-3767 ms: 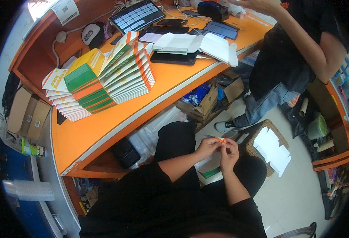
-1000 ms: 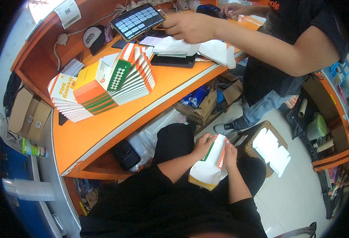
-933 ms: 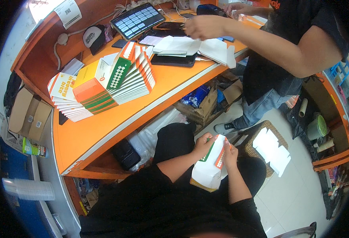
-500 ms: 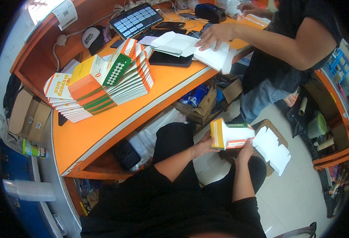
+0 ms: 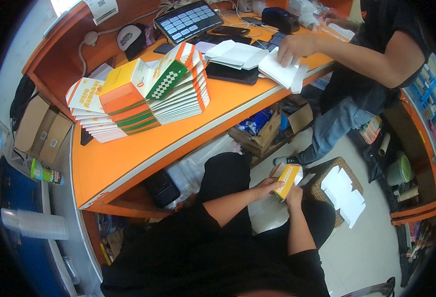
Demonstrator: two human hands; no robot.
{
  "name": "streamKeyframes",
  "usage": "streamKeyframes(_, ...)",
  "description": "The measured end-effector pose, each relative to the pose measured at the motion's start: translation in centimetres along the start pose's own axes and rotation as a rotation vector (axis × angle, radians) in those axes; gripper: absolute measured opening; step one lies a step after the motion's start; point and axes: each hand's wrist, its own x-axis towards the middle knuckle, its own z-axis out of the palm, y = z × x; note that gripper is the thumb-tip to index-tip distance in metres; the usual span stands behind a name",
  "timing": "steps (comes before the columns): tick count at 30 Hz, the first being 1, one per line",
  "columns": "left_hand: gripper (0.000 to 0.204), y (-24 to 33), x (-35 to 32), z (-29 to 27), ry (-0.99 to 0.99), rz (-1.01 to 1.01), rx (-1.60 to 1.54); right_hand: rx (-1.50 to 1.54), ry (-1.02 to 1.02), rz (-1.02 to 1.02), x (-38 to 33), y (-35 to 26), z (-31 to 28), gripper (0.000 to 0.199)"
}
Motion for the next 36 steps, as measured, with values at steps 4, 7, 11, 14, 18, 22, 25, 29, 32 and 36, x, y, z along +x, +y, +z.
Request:
streamKeyframes(4,0.078,-1.4,0.4,1.0,0.071,0.238,0.317,0.349,0.08,-0.045,-0.4,-1.4,-0.2,0.032)
streamKeyframes(7,0.08,-1.5,-0.2,2.5,0.113,0.363,0.233,0.355,-0.075,-0.087,-0.6,-1.1,0.0,0.03)
streamKeyframes(11,0.07,0.8,-1.7,3.4,0.287,0.544,0.315,0.462,-0.275,-0.051,-0.4,-0.3,1.1,0.042)
streamKeyframes(14,0.064,3.7,-3.9,4.1,0.416,0.714,0.379,0.435,-0.408,-0.131,-1.0,-0.3,1.4,0.057)
streamKeyframes(18,0.063,9.6,-8.7,4.8,0.629,0.953,0.691,0.302,-0.412,-0.116,-2.2,-2.1,-0.1,0.071)
streamKeyframes(22,0.061,18.8,-15.9,3.8,1.226,1.431,1.353,0.197,-0.355,-0.199,-3.4,-4.5,-1.3,0.08)
streamKeyframes(25,0.059,26.1,-21.3,1.9,1.871,1.333,1.647,0.151,-0.356,-0.185,-4.3,-5.4,-1.5,0.077)
streamKeyframes(29,0.057,31.7,-24.4,-0.8,2.295,0.848,1.783,0.12,-0.334,-0.159,-4.7,-5.7,-1.2,0.068)
streamKeyframes(32,0.053,32.4,-24.2,-2.7,2.273,0.557,1.546,0.118,-0.325,-0.162,-4.5,-5.6,-1.2,0.068)
streamKeyframes(36,0.051,31.8,-24.1,-4.6,2.273,0.508,1.574,0.091,-0.327,-0.163,-4.3,-5.6,-1.3,0.072)
